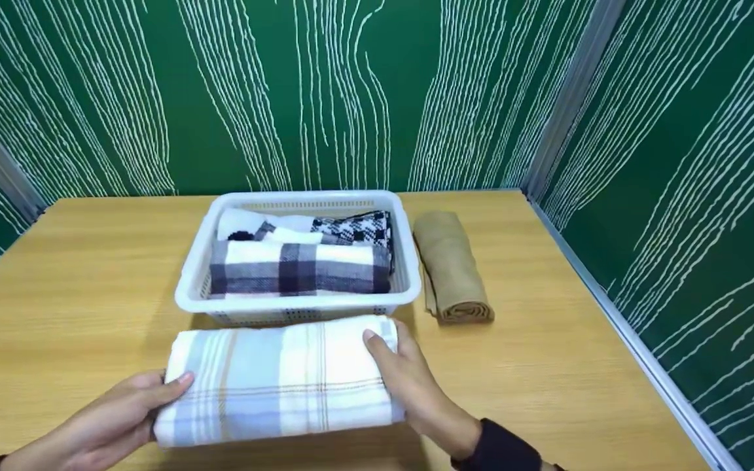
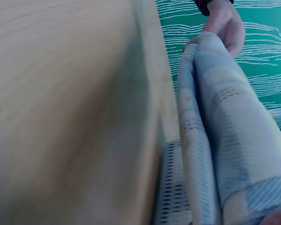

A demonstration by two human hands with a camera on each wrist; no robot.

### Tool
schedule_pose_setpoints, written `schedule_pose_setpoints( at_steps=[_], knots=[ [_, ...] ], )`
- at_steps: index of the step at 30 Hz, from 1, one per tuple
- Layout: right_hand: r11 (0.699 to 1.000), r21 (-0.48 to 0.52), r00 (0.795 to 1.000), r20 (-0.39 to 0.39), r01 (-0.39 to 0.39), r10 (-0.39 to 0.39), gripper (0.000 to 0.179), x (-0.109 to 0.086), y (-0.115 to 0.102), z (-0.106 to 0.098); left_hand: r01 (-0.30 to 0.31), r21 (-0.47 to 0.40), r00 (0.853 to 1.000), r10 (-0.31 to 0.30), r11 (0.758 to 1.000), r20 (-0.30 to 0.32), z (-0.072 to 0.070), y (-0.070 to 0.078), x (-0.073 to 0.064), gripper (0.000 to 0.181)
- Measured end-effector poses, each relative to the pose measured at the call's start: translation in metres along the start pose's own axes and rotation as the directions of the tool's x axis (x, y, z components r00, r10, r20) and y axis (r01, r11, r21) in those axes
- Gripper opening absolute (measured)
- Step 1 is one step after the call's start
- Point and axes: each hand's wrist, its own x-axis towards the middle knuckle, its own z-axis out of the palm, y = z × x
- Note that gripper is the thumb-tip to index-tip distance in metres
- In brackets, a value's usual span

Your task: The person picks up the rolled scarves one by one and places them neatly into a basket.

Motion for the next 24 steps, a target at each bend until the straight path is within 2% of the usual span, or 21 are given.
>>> schedule_pose_setpoints(
  at_steps=[4, 9, 12, 15, 20, 24],
  knots=[
    [0.998, -0.035, 0.996, 0.074, 0.060, -0.057, 0.058, 0.005, -0.018, -0.005, -0.038, 0.036, 0.996, 0.040, 0.999, -0.077, 0.000, 0.022, 0.001, 0.047],
    [0.996, -0.036, 0.979, 0.188, 0.087, -0.079, 0.058, 0.021, -0.044, -0.014, -0.080, -0.008, 0.975, 0.076, 0.997, -0.211, 0.004, 0.049, 0.018, 0.039],
    [0.998, -0.007, 0.972, 0.228, 0.069, -0.065, 0.056, 0.030, -0.061, -0.020, -0.090, -0.026, 0.964, 0.081, 0.996, -0.252, 0.005, 0.065, 0.029, 0.038],
    [0.998, 0.042, 0.977, 0.204, 0.047, -0.055, 0.061, 0.041, -0.077, -0.022, -0.098, -0.034, 0.960, 0.086, 0.995, -0.266, 0.004, 0.083, 0.038, 0.038],
    [0.989, 0.126, 0.992, 0.092, 0.071, -0.083, 0.066, 0.065, -0.103, -0.022, -0.117, -0.073, 0.959, 0.093, 0.990, -0.269, 0.004, 0.113, 0.055, 0.042],
    [0.955, 0.270, 0.991, 0.002, 0.125, -0.130, 0.063, 0.086, -0.114, -0.023, -0.178, -0.162, 0.951, 0.127, 0.971, -0.282, 0.003, 0.129, 0.071, 0.044]
  ],
)
